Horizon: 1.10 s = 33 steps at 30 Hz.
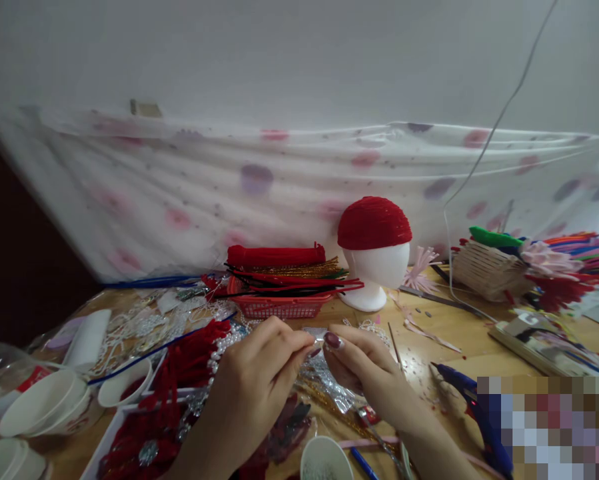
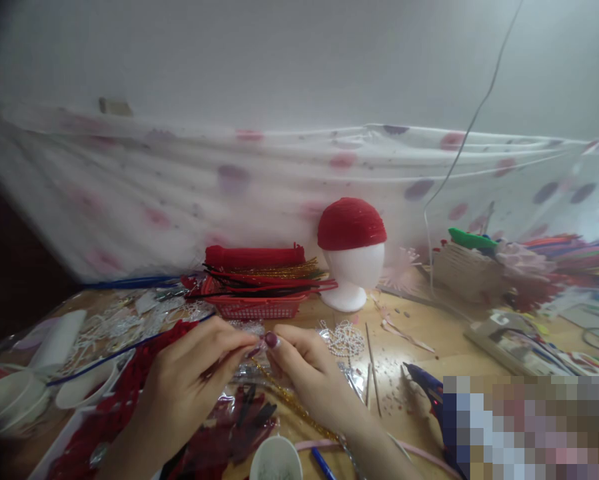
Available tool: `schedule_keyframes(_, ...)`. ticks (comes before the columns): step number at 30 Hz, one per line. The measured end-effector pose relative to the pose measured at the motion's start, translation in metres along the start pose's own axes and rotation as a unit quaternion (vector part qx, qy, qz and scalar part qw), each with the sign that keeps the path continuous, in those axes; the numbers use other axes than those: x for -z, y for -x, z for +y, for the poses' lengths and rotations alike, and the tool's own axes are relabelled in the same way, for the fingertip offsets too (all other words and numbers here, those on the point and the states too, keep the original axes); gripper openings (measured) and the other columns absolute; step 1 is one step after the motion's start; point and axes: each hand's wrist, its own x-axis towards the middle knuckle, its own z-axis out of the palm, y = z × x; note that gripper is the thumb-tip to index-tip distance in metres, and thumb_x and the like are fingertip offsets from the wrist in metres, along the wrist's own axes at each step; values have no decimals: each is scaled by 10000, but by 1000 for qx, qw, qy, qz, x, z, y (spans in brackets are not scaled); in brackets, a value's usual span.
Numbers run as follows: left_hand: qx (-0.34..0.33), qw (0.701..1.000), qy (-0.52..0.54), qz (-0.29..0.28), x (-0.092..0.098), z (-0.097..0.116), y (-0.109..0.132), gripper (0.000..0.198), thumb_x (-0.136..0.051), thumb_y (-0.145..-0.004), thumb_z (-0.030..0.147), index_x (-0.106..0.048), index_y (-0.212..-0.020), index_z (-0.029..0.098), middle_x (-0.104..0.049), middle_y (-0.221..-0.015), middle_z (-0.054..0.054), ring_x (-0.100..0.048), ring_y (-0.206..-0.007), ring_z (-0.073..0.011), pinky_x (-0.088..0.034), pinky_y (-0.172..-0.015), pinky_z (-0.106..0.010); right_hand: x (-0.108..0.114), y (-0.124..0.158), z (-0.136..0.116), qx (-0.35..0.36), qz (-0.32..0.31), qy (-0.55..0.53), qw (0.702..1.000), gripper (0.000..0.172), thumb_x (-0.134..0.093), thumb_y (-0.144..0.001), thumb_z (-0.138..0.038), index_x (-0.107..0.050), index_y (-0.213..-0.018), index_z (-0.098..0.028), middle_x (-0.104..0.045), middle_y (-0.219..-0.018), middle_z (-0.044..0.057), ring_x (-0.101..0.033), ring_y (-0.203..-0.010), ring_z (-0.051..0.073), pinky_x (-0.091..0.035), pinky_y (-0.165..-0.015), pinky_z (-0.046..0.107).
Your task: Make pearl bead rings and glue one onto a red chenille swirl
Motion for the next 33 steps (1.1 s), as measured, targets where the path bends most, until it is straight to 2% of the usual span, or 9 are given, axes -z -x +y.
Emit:
schedule_keyframes(7, -15, 998, -59, 4, 3, 3, 1, 172, -568, -946, 140, -612, -1108, 178, -675, -904, -15, -663, -823, -112, -517, -758, -210, 0, -3, 1, -2, 21, -13, 1000, 498, -471, -964, -547, -354, -614, -213, -296, -542, -78, -220, -466, 72, -168, -430, 245)
schedule_keyframes(12, -45, 996, -77, -2, 4, 5, 4, 209, -509, -949, 75, -597, -1101, 188, -714, -908, -8, -682, -828, -112, -516, -767, -205, -2, -1, 4, 60, 79, 127, 987, 464, -394, -1008, -485, -336, -638, -212, -320, -576, -60, -269, -519, 86, -204, -477, 252)
schedule_keyframes(16, -59, 994, -93, 14, 8, 4, 5, 240, -494, -952, 61, -607, -1120, 190, -722, -894, -2, -680, -811, -104, -512, -765, -197, -1, 0, 0, 65, 50, 187, 979, 447, -377, -1012, -458, -329, -643, -210, -326, -595, -50, -287, -548, 93, -217, -503, 258)
schedule_keyframes(23, -47, 997, -59, 16, 11, 2, 1, 184, -544, -940, 55, -622, -1063, 167, -717, -886, -9, -667, -813, -89, -492, -765, -179, 7, -2, 0, -28, -97, 45, 994, 476, -471, -962, -516, -360, -615, -210, -292, -529, -79, -228, -465, 68, -160, -439, 242)
schedule_keyframes(27, -21, 999, -39, 8, 10, 0, -1, 167, -534, -955, 76, -618, -1055, 179, -689, -874, 3, -652, -808, -84, -480, -765, -184, 8, -4, 4, -76, -120, -80, 987, 485, -559, -918, -518, -367, -596, -209, -303, -493, -95, -218, -414, 52, -146, -401, 230)
schedule_keyframes(33, -18, 999, -3, -33, 11, -6, 1, 188, -503, -967, 77, -604, -1071, 196, -627, -950, -13, -636, -875, -94, -490, -775, -202, 6, -6, 12, -93, -165, -228, 955, 461, -589, -901, -430, -366, -568, -203, -309, -466, -97, -226, -378, 42, -109, -374, 210)
